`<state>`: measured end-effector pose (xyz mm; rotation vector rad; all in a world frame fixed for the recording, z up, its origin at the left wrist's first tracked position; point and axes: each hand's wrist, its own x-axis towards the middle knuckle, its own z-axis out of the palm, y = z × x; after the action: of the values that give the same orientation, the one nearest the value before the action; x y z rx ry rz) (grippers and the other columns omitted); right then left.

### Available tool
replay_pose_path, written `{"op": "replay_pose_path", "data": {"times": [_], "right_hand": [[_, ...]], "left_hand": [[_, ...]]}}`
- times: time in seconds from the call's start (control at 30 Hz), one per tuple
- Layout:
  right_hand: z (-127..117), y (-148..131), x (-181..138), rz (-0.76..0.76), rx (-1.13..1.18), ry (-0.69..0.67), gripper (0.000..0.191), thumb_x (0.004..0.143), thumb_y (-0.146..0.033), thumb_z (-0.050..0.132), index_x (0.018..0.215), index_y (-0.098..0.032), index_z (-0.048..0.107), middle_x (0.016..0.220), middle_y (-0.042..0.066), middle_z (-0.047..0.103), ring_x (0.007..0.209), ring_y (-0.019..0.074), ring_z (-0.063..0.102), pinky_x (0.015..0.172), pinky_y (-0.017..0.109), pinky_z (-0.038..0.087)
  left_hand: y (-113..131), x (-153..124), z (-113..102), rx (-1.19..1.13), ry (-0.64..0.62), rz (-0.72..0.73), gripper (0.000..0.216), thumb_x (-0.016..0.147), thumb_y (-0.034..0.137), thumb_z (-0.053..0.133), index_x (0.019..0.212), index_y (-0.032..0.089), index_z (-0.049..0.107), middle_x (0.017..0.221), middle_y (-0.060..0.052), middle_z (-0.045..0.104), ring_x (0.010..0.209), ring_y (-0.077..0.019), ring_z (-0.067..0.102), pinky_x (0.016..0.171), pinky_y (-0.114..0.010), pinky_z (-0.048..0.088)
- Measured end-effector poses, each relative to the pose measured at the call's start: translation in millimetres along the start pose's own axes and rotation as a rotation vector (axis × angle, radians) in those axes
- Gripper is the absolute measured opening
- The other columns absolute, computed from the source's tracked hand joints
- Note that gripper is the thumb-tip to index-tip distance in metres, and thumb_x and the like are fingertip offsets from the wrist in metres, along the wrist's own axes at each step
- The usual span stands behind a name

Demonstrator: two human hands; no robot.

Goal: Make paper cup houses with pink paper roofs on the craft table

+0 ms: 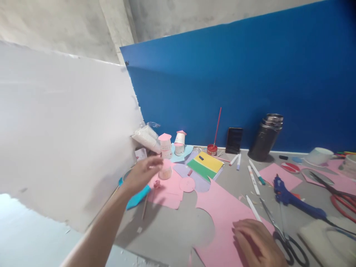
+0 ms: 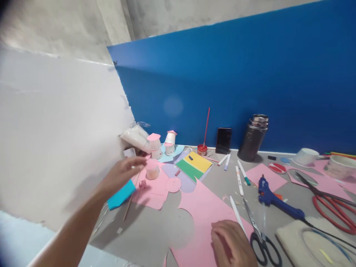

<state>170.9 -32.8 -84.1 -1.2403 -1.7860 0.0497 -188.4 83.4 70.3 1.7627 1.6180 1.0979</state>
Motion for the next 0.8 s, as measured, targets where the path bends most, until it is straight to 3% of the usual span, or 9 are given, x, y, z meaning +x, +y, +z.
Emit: {"op": "replay_pose_path", "data": {"times": [0.1, 0.13, 0.27, 0.37, 0.53, 0.67, 0.73, 0.8], "right_hand": [[-3.5, -6.2, -0.5, 0.039, 0.01, 0.068, 0.022, 0.099, -0.035, 0.059, 0.088, -0.024, 0.075, 0.09, 0.009, 0.079, 0.084, 0.0246, 0.076, 0.077, 0.033, 0.062], [-5.1, -8.6, -1.1, 0.056, 0.023, 0.076, 0.023, 0.099, -0.036, 0.058, 0.09, -0.024, 0.075, 0.09, 0.009, 0.08, 0.083, 0.0242, 0.076, 0.076, 0.032, 0.062], [-17.4, -17.1, -7.3, 0.215, 0.12, 0.045, 0.027, 0.1, -0.041, 0.058, 0.09, -0.023, 0.075, 0.077, 0.005, 0.078, 0.068, 0.0195, 0.076, 0.063, 0.024, 0.06], [-39.2, -20.9, -7.1, 0.352, 0.139, 0.065, 0.031, 0.099, -0.046, 0.058, 0.089, -0.021, 0.074, 0.055, -0.002, 0.065, 0.046, 0.0145, 0.062, 0.05, 0.021, 0.051], [-83.8, -12.7, 15.5, 0.444, -0.017, 0.152, 0.039, 0.097, -0.052, 0.056, 0.08, -0.02, 0.071, 0.052, -0.002, 0.057, 0.048, 0.0142, 0.056, 0.051, 0.024, 0.045], [-92.2, 1.3, 27.1, 0.488, -0.12, -0.137, 0.027, 0.097, -0.04, 0.055, 0.086, -0.021, 0.071, 0.069, 0.001, 0.071, 0.062, 0.0163, 0.065, 0.06, 0.026, 0.046], [-84.9, 3.6, 28.5, 0.511, -0.274, -0.269, 0.02, 0.094, -0.038, 0.061, 0.099, -0.022, 0.072, 0.085, 0.002, 0.077, 0.073, 0.0186, 0.07, 0.065, 0.027, 0.045], [-74.7, 2.3, 30.2, 0.537, -0.428, -0.351, 0.024, 0.091, -0.039, 0.069, 0.109, -0.023, 0.07, 0.095, 0.003, 0.078, 0.083, 0.0216, 0.071, 0.067, 0.028, 0.044]], "left_hand": [[5.4, -70.5, 34.9, -0.233, -0.439, -0.079, 0.018, 0.085, 0.036, 0.062, 0.086, 0.026, 0.077, 0.081, -0.005, 0.078, 0.076, -0.0221, 0.069, 0.074, -0.034, 0.055], [3.4, -89.4, 50.2, -0.287, -0.519, -0.116, 0.018, 0.087, 0.034, 0.06, 0.085, 0.025, 0.075, 0.077, -0.005, 0.077, 0.074, -0.0212, 0.069, 0.072, -0.033, 0.054], [-5.0, -131.8, 98.5, -0.387, -0.622, -0.169, 0.021, 0.093, 0.033, 0.052, 0.085, 0.022, 0.067, 0.066, -0.003, 0.073, 0.062, -0.0179, 0.067, 0.064, -0.029, 0.048], [4.6, -132.7, 104.2, -0.311, -0.733, -0.076, 0.025, 0.099, 0.035, 0.047, 0.088, 0.022, 0.065, 0.064, -0.002, 0.072, 0.064, -0.0177, 0.067, 0.066, -0.028, 0.047], [35.3, -104.5, 92.6, -0.047, -0.804, 0.191, 0.029, 0.101, 0.035, 0.046, 0.076, 0.026, 0.06, 0.07, 0.001, 0.067, 0.065, -0.017, 0.061, 0.063, -0.028, 0.04], [40.6, -98.1, 101.6, 0.076, -0.76, 0.396, 0.02, 0.096, 0.03, 0.055, 0.078, 0.028, 0.065, 0.078, -0.002, 0.067, 0.071, -0.0204, 0.061, 0.066, -0.032, 0.043], [36.3, -108.8, 111.6, 0.1, -0.73, 0.537, 0.007, 0.092, 0.03, 0.063, 0.096, 0.03, 0.069, 0.1, -0.007, 0.071, 0.094, -0.0253, 0.066, 0.08, -0.036, 0.051], [30.1, -126.2, 124.1, 0.144, -0.709, 0.69, 0.03, 0.087, 0.029, 0.072, 0.116, 0.029, 0.066, 0.128, -0.012, 0.066, 0.125, -0.0321, 0.058, 0.101, -0.046, 0.05]]}}
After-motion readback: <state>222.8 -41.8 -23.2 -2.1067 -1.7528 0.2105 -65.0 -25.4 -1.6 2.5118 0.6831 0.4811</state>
